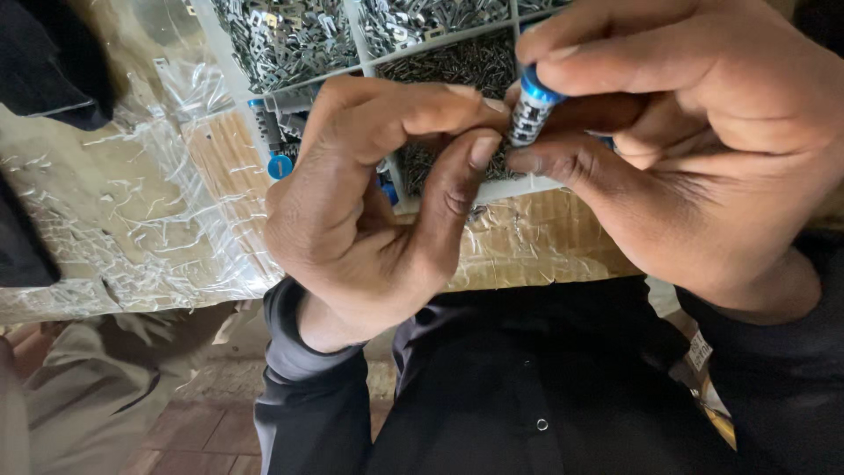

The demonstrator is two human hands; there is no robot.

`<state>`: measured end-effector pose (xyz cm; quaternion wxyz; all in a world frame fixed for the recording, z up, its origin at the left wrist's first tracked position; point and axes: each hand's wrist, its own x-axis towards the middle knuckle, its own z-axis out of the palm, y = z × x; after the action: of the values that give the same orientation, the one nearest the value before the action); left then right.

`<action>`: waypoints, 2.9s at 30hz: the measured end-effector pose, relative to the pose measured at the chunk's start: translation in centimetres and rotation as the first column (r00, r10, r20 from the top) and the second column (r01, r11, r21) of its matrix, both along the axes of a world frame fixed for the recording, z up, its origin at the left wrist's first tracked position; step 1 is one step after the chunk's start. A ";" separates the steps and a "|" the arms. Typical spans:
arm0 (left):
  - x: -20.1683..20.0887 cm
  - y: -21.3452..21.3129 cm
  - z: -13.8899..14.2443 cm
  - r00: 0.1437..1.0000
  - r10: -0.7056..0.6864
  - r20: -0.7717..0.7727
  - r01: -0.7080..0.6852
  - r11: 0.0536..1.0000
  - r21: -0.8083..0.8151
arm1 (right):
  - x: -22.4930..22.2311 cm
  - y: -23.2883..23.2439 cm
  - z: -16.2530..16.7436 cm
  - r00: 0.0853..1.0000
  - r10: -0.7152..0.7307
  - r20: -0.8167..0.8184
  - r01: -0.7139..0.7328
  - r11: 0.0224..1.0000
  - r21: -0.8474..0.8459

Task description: The person sits at a workbench and assembles small hardware fittings by hand, picking a cylindrical body and a blue-capped insert from a compartment tray, pressing and twisting the parts together, and setting completed assemblies aside. The person repeats this assembly cycle with multiple components throughout the episode.

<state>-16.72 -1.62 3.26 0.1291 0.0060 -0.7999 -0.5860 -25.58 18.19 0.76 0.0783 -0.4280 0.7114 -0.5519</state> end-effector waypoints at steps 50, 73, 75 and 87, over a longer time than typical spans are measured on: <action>0.5 -0.5 -0.1 0.997 -0.076 -0.005 0.071 0.944 -0.324 | -0.7 0.1 -0.4 0.989 0.069 -0.129 -0.077 0.996 -0.052; 1.3 0.0 -1.3 1.000 -0.001 -0.015 0.002 0.996 0.086 | 0.1 1.0 -1.5 0.996 0.057 -0.075 -0.061 0.997 -0.044; 1.7 0.0 -1.7 1.000 -0.002 -0.031 0.005 0.995 0.098 | 0.0 1.3 -1.9 0.994 0.056 -0.091 -0.060 0.997 -0.044; -1.0 -0.3 -0.3 0.975 -0.084 -0.205 -0.052 0.813 -0.580 | -0.2 0.0 0.6 0.999 0.042 0.009 -0.043 0.999 0.027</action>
<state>-17.76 -1.95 3.00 0.2081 -0.1057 -0.9212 -0.3112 -25.73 18.19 1.38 0.0990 -0.4395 0.7092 -0.5424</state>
